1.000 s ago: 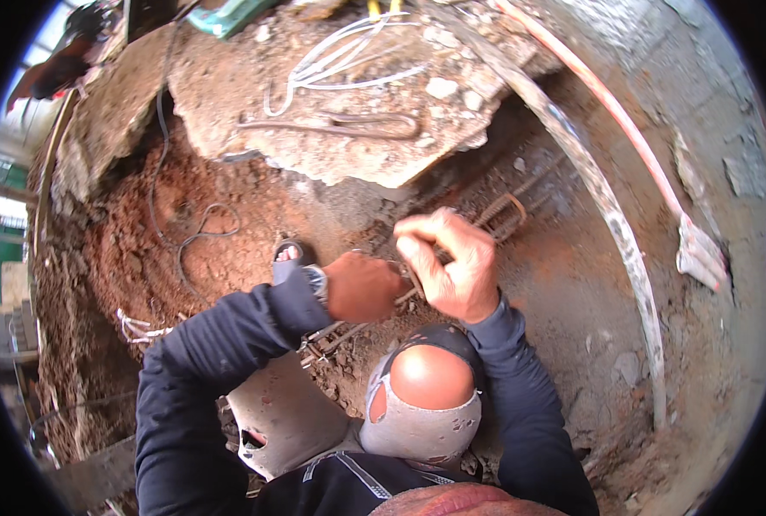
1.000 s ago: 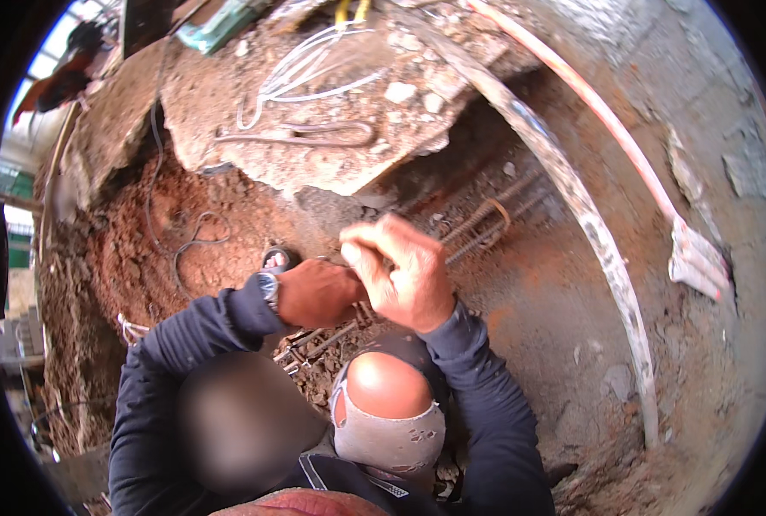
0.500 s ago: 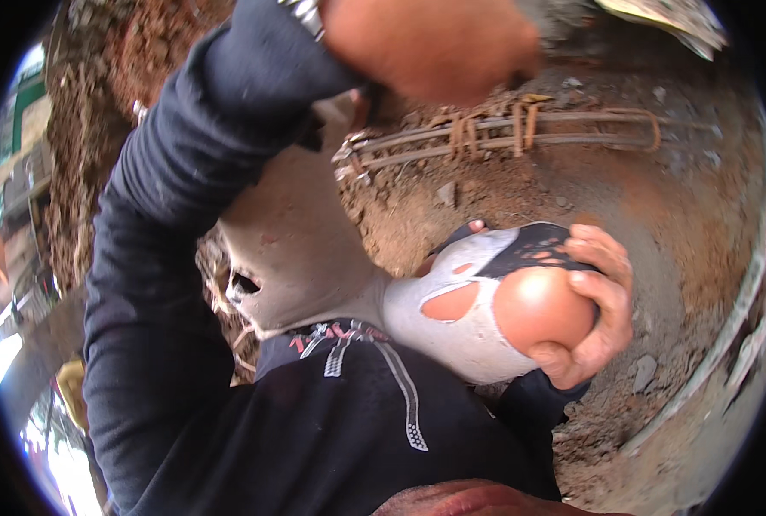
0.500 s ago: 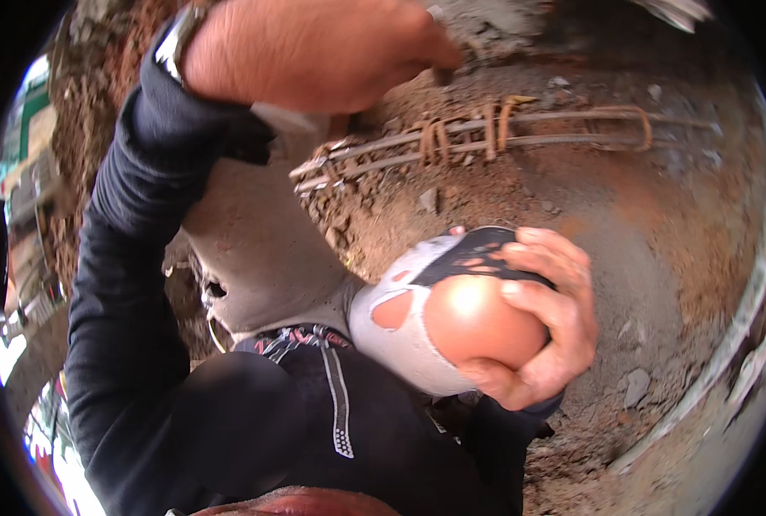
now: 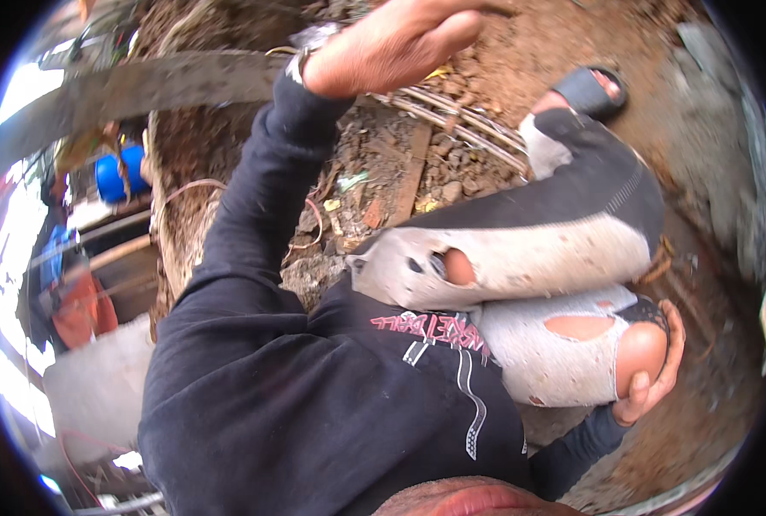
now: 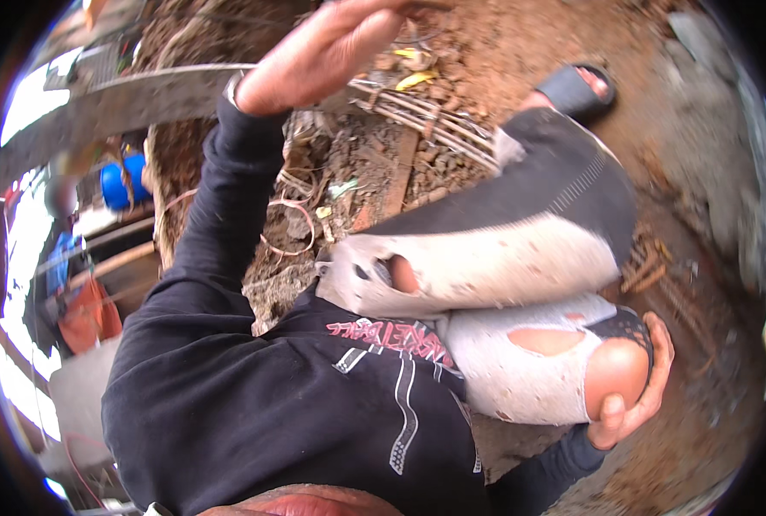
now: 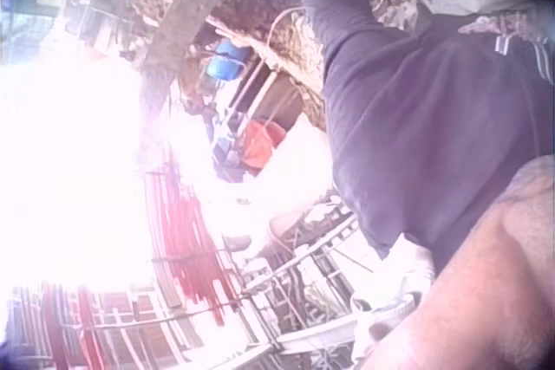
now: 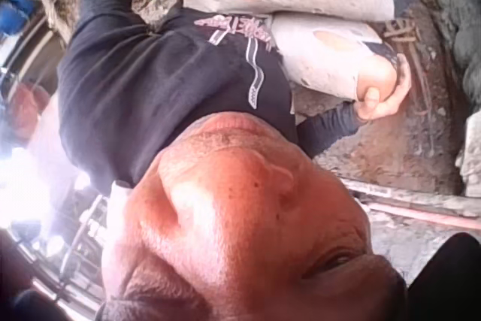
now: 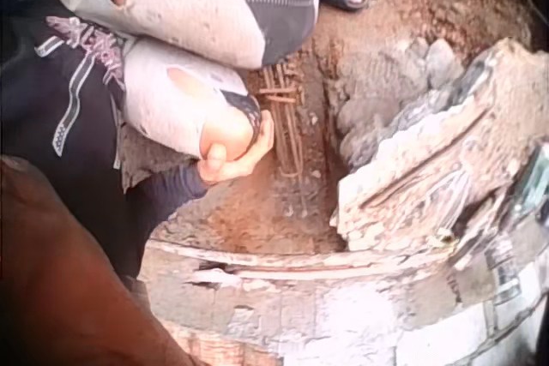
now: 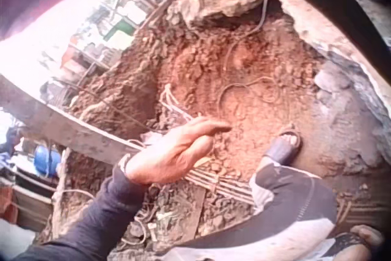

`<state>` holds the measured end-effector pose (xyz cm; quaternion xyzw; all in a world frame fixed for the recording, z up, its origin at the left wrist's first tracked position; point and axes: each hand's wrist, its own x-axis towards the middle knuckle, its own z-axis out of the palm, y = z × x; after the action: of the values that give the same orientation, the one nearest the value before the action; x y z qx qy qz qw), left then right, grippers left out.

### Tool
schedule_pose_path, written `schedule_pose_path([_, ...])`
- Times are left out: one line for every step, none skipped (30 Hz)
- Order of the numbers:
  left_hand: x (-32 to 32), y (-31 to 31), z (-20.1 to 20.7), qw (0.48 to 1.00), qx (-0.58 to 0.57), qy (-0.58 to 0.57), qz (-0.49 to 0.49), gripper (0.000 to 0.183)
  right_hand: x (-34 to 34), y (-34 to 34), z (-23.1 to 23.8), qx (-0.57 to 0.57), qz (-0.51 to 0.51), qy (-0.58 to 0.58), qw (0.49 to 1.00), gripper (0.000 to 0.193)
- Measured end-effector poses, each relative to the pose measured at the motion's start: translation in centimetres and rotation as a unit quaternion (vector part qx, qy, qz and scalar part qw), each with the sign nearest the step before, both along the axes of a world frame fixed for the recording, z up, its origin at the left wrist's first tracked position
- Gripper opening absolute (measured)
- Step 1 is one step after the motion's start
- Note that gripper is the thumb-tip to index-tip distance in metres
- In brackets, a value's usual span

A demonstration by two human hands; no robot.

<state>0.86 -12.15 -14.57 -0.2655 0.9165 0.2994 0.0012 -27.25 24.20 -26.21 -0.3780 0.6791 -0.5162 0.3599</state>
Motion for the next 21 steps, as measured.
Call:
schedule_pose_path([4.7,0.8,-0.6,0.990,-0.137,0.009,0.021,0.035,0.1,-0.5,0.0,0.006,0.018,-0.023,1.000,0.094])
schedule_pose_path([8.6,2.0,-1.2,0.988,-0.069,-0.013,0.136,0.036,0.2,-0.9,-0.1,0.014,0.032,-0.040,0.999,0.094])
schedule_pose_path([12.2,3.3,-2.5,0.980,-0.081,0.011,0.181,0.034,0.0,-1.3,-0.3,0.025,0.045,-0.058,0.997,0.093])
schedule_pose_path([15.3,5.1,-3.8,0.963,-0.029,-0.051,0.262,0.040,-0.1,-1.8,-0.3,0.017,0.062,-0.047,0.997,0.092])
schedule_pose_path([16.9,7.2,-5.8,0.938,0.021,-0.075,0.337,0.039,-0.2,-2.3,-0.2,0.016,0.071,-0.045,0.996,0.092])
schedule_pose_path([18.0,9.6,-8.4,0.933,-0.002,-0.042,0.357,0.031,-0.3,-2.6,-0.1,0.014,0.076,-0.045,0.996,0.092])
schedule_pose_path([20.0,12.1,-11.4,0.926,0.075,-0.085,0.360,0.034,-0.4,-2.9,-0.1,0.012,0.078,-0.044,0.996,0.093])
schedule_pose_path([22.8,16.4,-14.2,0.911,0.172,-0.198,0.319,0.043,-0.4,-1.8,0.1,0.027,0.092,-0.052,0.994,0.093])
schedule_pose_path([25.6,19.8,-17.1,0.870,0.302,-0.239,0.308,0.057,-0.6,-2.0,0.0,0.025,0.101,-0.056,0.993,0.093])
schedule_pose_path([22.0,20.6,-16.8,0.758,0.516,-0.265,0.297,0.052,-1.1,-2.0,0.2,0.027,0.105,-0.034,0.994,0.093])
schedule_pose_path([25.8,24.5,-18.4,0.893,0.417,-0.118,0.120,0.057,-1.0,-2.4,0.0,0.020,0.113,-0.054,0.992,0.092])
schedule_pose_path([21.9,22.7,-16.3,0.810,0.532,-0.158,0.192,0.061,-1.3,-2.4,0.2,0.019,0.112,-0.036,0.993,0.092])
schedule_pose_path([22.2,22.6,-16.5,0.789,0.561,-0.148,0.204,0.058,-1.2,-2.5,0.2,0.014,0.109,-0.038,0.993,0.091])
schedule_pose_path([22.5,22.5,-16.3,0.766,0.588,-0.140,0.221,0.055,-0.9,-2.5,0.2,0.009,0.104,-0.042,0.994,0.091])
schedule_pose_path([22.6,22.2,-16.2,0.734,0.598,-0.156,0.280,0.051,-0.8,-2.6,0.1,0.005,0.098,-0.047,0.994,0.090])
schedule_pose_path([20.5,19.4,-14.6,0.737,0.581,-0.202,0.282,0.052,-1.0,-2.7,-0.2,0.004,0.091,-0.043,0.995,0.089])
schedule_pose_path([18.0,15.9,-12.4,0.736,0.566,-0.243,0.280,0.054,-1.1,-2.8,-0.3,0.007,0.081,-0.037,0.996,0.090])
schedule_pose_path([16.9,12.8,-11.4,0.794,0.510,-0.190,0.268,0.049,-1.0,-3.1,-0.3,0.010,0.071,-0.040,0.997,0.090])
schedule_pose_path([15.8,9.6,-11.7,0.845,0.455,-0.128,0.251,0.047,-1.1,-3.4,-0.4,0.015,0.062,-0.035,0.997,0.090])
schedule_pose_path([14.1,6.2,-11.9,0.830,0.451,-0.076,0.321,0.040,-1.5,-3.3,-0.9,0.009,0.058,-0.028,0.998,0.087])
schedule_pose_path([12.7,3.0,-13.0,0.834,0.410,-0.049,0.365,0.032,-1.9,-2.8,-1.5,0.001,0.045,-0.069,0.997,0.084])
